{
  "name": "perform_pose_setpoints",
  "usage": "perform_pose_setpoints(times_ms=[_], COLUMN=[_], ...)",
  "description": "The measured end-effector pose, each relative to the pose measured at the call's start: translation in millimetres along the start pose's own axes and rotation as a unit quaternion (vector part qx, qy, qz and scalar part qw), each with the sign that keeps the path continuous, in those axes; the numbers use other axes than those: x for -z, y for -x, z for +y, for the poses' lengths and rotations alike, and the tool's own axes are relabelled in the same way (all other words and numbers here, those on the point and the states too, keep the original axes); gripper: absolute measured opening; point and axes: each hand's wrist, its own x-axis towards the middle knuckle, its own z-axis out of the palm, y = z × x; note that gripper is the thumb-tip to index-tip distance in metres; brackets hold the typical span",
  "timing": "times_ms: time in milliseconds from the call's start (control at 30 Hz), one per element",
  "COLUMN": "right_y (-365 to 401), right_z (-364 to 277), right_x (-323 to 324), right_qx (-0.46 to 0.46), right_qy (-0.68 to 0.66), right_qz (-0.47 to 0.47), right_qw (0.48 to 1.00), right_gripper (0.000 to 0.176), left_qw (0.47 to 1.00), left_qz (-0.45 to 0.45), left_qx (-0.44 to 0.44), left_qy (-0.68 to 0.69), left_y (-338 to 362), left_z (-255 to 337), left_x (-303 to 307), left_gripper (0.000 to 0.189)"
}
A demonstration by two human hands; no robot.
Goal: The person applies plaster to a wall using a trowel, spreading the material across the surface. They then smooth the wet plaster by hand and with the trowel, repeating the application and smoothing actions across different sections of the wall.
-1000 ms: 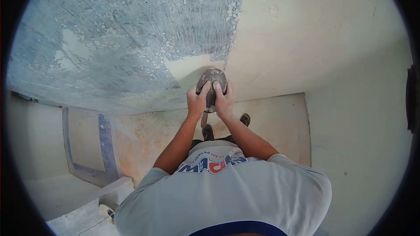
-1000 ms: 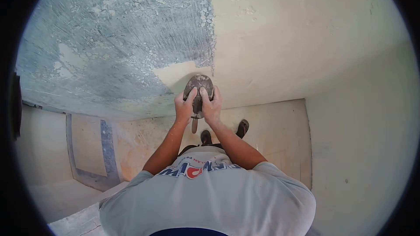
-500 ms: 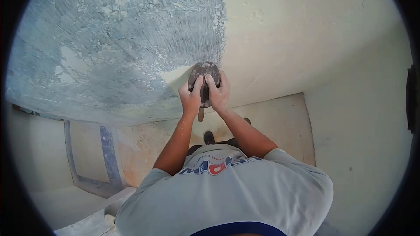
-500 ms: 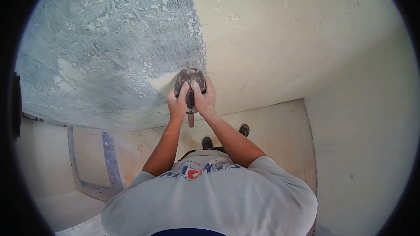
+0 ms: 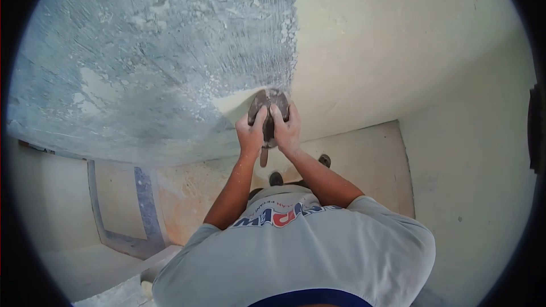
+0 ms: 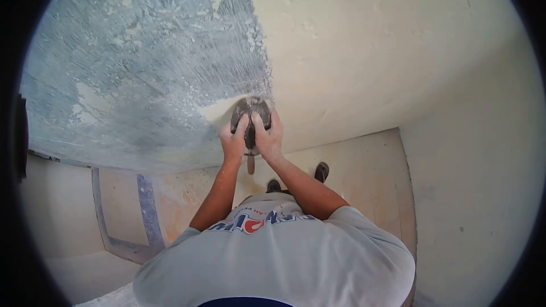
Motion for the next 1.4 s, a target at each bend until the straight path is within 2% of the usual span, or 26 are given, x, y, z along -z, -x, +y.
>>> perform_pose_setpoints(times_ms=[200, 367, 533, 700, 1000, 1100, 1267, 1333, 1400], right_y=[11, 9, 4, 7, 4, -4, 1, 7, 7], right_z=[28, 33, 27, 31, 32, 17, 26, 25, 32], right_x=[12, 11, 10, 11, 7, 4, 7, 10, 8], right_qx=[-0.081, -0.074, -0.054, -0.024, -0.01, -0.02, -0.039, -0.052, -0.044], right_qy=[0.031, 0.013, 0.021, 0.067, 0.03, 0.043, 0.057, 0.068, 0.048], right_qz=[-0.036, -0.032, -0.045, -0.066, -0.055, -0.056, -0.045, -0.047, -0.035], right_qw=[0.996, 0.997, 0.997, 0.995, 0.998, 0.997, 0.997, 0.995, 0.997], right_gripper=[0.017, 0.017, 0.017, 0.017, 0.017, 0.017, 0.017, 0.017, 0.017], left_qw=[1.0, 0.999, 0.999, 1.0, 0.999, 0.997, 0.995, 0.997, 0.997], left_qz=[0.011, 0.025, 0.025, 0.023, 0.027, 0.015, 0.027, 0.014, 0.011], left_qx=[0.018, 0.024, -0.036, -0.011, -0.029, -0.048, -0.06, -0.044, -0.035], left_qy=[-0.01, 0.013, -0.017, -0.014, -0.031, -0.06, -0.072, -0.062, -0.063], left_y=[8, 9, 6, 8, 1, -1, -1, 2, 0], left_z=[-17, -16, -18, -15, -13, -2, -17, -6, -17], left_x=[5, 3, 3, 7, 5, 5, 6, 5, 8], left_gripper=[0.026, 0.026, 0.027, 0.025, 0.024, 0.025, 0.025, 0.026, 0.026])
